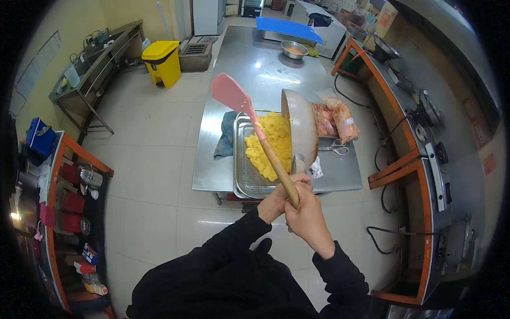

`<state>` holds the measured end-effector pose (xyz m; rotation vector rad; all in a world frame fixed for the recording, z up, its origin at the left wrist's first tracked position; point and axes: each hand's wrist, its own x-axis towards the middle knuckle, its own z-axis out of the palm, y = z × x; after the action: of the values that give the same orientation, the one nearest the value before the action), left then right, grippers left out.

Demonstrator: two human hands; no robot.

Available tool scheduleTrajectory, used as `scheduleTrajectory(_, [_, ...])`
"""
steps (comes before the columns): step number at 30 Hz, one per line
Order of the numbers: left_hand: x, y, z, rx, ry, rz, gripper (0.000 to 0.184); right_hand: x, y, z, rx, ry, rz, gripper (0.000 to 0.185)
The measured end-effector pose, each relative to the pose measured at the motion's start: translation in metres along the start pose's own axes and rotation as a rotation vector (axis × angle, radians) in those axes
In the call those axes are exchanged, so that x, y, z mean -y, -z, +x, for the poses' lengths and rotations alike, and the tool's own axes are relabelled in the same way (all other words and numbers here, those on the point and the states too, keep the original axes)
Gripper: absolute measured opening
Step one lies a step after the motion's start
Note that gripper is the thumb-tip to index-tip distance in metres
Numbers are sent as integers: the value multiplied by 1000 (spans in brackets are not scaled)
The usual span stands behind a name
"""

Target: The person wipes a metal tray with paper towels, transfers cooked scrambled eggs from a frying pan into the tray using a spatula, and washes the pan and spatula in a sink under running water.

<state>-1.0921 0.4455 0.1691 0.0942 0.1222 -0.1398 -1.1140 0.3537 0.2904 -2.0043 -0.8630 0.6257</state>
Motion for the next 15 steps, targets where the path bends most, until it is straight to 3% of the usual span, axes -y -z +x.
scheduleTrajectory(4, [1,22,10,168,56,-40,17,-5,2,0,18,-58,20,10])
scheduleTrajectory(7, [8,7,6,-79,-18,20,28,-12,4,-2,8,-99,116,11])
scheduleTrajectory(15, [21,-10,3,-85,-108,87,24,-13,11,-12,-39,-111,231,9])
